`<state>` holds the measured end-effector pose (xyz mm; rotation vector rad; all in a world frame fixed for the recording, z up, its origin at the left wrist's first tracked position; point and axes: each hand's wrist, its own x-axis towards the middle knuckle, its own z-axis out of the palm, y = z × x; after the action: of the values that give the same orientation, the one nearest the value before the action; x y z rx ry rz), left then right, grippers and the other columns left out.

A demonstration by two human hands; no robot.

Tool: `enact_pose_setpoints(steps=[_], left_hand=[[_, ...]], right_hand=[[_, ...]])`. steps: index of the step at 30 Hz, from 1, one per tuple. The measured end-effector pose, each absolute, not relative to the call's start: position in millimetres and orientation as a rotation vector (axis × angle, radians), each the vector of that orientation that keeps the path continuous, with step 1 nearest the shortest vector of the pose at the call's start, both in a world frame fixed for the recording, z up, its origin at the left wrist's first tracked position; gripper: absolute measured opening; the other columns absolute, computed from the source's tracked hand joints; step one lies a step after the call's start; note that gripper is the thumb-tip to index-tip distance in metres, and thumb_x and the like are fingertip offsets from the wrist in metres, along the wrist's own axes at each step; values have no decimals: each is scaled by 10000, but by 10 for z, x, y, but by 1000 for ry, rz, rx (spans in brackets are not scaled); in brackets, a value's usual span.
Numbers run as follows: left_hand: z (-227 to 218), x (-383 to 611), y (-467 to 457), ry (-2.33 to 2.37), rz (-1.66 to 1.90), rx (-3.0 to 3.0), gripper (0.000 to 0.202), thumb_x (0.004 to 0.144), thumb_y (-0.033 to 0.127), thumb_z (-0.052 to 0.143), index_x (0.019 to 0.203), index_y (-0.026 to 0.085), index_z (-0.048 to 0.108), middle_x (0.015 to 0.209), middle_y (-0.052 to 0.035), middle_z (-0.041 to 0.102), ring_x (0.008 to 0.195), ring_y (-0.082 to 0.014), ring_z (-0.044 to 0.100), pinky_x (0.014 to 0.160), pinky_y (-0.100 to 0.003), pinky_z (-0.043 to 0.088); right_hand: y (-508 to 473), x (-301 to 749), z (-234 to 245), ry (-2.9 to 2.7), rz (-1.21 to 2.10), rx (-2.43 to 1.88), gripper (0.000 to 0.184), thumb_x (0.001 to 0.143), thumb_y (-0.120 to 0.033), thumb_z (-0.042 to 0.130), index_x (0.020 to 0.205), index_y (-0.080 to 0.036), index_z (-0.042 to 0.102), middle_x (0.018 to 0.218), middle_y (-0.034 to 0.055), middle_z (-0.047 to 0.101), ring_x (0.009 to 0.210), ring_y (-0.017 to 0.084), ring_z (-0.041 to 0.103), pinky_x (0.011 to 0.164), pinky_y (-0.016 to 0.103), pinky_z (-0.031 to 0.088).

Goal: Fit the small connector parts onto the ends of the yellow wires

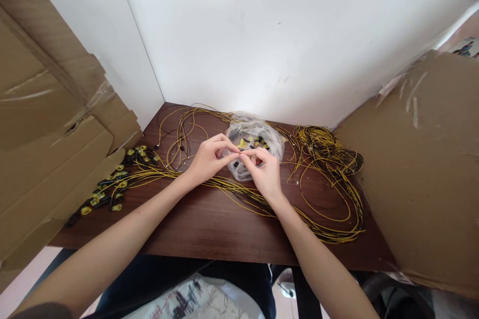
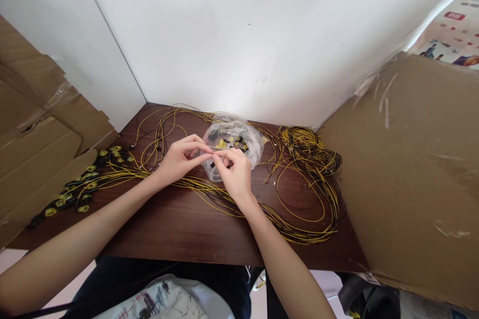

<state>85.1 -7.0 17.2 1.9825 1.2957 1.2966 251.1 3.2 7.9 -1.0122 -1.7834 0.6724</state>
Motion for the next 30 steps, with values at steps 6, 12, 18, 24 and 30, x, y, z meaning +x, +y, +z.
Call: enact_pose_setpoints(steps=[6,12,18,24,30], left_hand=[[184,848,-70,1299,1289,1963,110,776,253,626,783,172,700,738,-7,543,523,-65,352,503,-208,317],[183,852,-74,1270,1316,1971,107,783,239,621,776,165,698,767,-15,558,516,-59,340,499,-207,310],[179,859,-81,1250,1367,1977,113,780,250,630,782,173,713,760,-20,557,506,-57,330,481,-204,299],[157,860,-77,1237,1407,1985,124,780,258,634,769,164,715,752,-33,579,514,-63,362,471,-204,303],[155,860,-81,1250,1410,1989,115,775,245,639,758,162,716,744,-29,589,509,-61,365,468,-204,302]], right_hand=[[26,2509,79,-1768,689,-1014,129,803,-265,603,774,-191,704,592,-18,521,602,126,474,595,254,363],[20,2508,87,-1761,747,-995,126,801,-252,597,788,-184,703,682,1,606,600,115,488,579,242,388],[16,2503,98,-1752,767,-972,114,795,-235,598,789,-182,699,727,14,638,657,128,541,629,251,431],[12,2504,106,-1769,756,-970,115,795,-232,599,793,-186,704,720,15,638,672,133,556,643,257,440],[13,2511,99,-1762,773,-922,107,788,-204,612,802,-177,715,739,19,646,678,124,564,635,246,442]])
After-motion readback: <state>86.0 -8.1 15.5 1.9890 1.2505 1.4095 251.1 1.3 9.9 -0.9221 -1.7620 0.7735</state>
